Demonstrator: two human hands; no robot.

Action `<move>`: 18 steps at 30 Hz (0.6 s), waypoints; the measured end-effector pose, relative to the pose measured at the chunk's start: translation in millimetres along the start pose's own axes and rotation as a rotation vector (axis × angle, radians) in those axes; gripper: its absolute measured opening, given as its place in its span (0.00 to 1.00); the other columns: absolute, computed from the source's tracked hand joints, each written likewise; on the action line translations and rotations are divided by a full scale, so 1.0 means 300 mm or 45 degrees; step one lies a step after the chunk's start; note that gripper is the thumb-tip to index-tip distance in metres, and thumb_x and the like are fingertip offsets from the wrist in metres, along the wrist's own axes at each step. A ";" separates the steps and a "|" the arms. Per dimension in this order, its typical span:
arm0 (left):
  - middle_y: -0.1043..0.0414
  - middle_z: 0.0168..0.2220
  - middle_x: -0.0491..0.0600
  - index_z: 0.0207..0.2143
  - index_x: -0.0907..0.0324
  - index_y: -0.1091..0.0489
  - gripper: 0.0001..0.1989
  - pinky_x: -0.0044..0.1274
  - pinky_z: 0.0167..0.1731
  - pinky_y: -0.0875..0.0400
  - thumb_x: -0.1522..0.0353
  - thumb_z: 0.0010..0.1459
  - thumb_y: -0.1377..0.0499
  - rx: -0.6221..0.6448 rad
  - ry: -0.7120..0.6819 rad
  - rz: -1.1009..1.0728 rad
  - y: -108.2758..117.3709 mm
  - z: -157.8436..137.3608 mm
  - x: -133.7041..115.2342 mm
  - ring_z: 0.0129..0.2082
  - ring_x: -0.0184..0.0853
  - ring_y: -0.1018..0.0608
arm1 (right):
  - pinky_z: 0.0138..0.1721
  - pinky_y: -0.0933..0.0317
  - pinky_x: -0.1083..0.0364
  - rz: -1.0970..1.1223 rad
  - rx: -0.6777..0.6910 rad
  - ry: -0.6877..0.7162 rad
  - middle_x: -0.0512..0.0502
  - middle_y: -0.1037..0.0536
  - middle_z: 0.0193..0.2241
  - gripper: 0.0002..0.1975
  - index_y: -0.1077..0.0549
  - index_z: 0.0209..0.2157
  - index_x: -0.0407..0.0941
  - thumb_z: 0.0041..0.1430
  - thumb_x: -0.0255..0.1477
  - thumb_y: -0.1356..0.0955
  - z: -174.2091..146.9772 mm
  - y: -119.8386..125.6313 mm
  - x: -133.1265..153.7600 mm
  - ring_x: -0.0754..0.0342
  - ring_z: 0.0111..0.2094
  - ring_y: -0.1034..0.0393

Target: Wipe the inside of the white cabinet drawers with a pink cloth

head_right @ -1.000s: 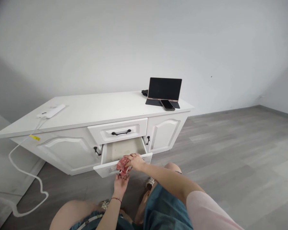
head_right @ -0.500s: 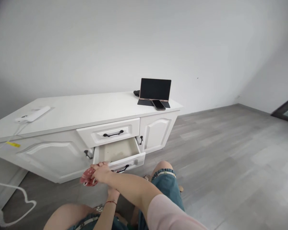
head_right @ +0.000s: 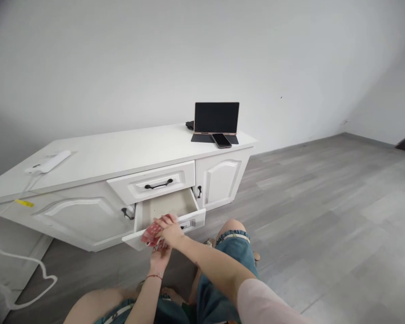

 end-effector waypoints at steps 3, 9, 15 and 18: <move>0.29 0.29 0.53 0.29 0.56 0.31 0.17 0.31 0.36 0.24 0.64 0.64 0.56 -0.085 0.145 -0.106 0.007 0.005 0.034 0.33 0.38 0.22 | 0.66 0.69 0.37 -0.053 -0.102 -0.190 0.54 0.51 0.69 0.15 0.22 0.47 0.57 0.64 0.33 0.37 -0.158 0.046 -0.142 0.43 0.68 0.60; 0.28 0.30 0.49 0.28 0.57 0.31 0.10 0.25 0.37 0.27 0.70 0.62 0.48 -0.068 0.088 0.027 -0.026 -0.005 0.043 0.30 0.31 0.24 | 0.61 0.51 0.38 -0.153 -0.521 -0.778 0.42 0.39 0.63 0.15 0.20 0.41 0.52 0.60 0.24 0.36 -0.405 0.045 -0.351 0.40 0.64 0.49; 0.28 0.28 0.44 0.23 0.57 0.36 0.13 0.20 0.33 0.31 0.79 0.56 0.41 -0.115 0.041 0.170 -0.044 0.008 0.050 0.26 0.26 0.26 | 0.57 0.41 0.40 0.120 -0.558 -1.272 0.30 0.38 0.59 0.23 0.26 0.48 0.42 0.55 0.17 0.43 -0.384 -0.072 -0.356 0.41 0.60 0.40; 0.28 0.26 0.44 0.22 0.57 0.38 0.15 0.21 0.33 0.31 0.81 0.55 0.40 -0.131 0.056 0.219 -0.042 0.013 0.044 0.26 0.27 0.26 | 0.57 0.41 0.36 0.306 -0.380 -1.421 0.24 0.37 0.57 0.28 0.36 0.58 0.37 0.56 0.18 0.46 -0.326 -0.146 -0.342 0.38 0.60 0.38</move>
Point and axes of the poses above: each hand's wrist, its own z-axis towards the middle knuckle, its own y-axis out of the back of the hand, x = y × z, the point moved 4 cm from there along z, towards the middle knuckle
